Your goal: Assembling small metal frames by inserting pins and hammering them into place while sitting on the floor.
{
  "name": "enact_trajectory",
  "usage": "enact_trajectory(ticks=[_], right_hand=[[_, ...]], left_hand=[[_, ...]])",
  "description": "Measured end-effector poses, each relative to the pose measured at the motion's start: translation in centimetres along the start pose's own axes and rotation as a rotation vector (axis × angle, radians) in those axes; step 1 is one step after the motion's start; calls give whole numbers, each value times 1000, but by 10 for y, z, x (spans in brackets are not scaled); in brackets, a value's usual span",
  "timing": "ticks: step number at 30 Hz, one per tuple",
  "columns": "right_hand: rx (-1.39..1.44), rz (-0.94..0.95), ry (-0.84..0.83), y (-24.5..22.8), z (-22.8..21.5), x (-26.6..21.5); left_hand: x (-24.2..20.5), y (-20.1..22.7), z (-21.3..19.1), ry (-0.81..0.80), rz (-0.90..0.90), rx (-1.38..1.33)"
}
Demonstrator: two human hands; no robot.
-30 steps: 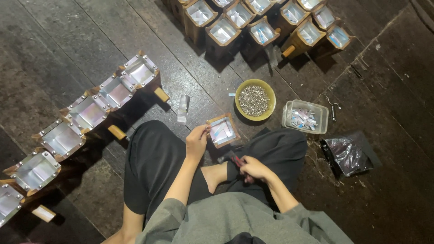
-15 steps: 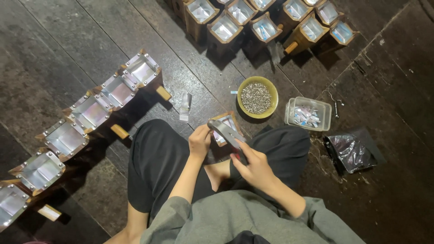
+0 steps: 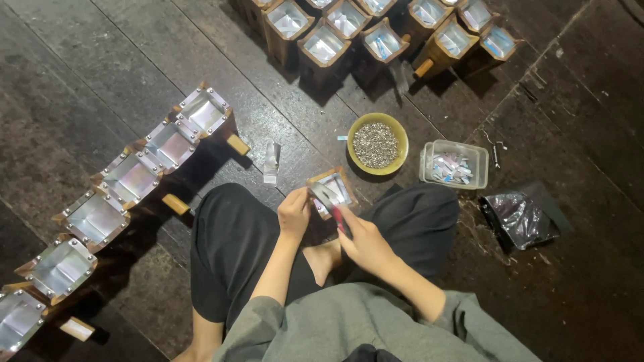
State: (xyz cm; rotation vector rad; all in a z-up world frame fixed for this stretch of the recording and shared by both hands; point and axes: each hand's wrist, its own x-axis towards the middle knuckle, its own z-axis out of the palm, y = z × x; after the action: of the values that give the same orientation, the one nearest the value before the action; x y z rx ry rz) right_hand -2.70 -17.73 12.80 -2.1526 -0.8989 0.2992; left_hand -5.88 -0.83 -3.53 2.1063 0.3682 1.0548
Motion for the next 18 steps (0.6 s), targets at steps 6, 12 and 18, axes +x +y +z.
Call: enact_trajectory(ticks=[6, 12, 18], right_hand=[[126, 421, 79, -2, -22, -13], [214, 868, 167, 96, -29, -29], [787, 1113, 74, 211, 24, -62]], left_hand=[[-5, 1, 2, -8, 10, -12], [-9, -2, 6, -21, -9, -17], [10, 10, -3, -51, -35, -75]])
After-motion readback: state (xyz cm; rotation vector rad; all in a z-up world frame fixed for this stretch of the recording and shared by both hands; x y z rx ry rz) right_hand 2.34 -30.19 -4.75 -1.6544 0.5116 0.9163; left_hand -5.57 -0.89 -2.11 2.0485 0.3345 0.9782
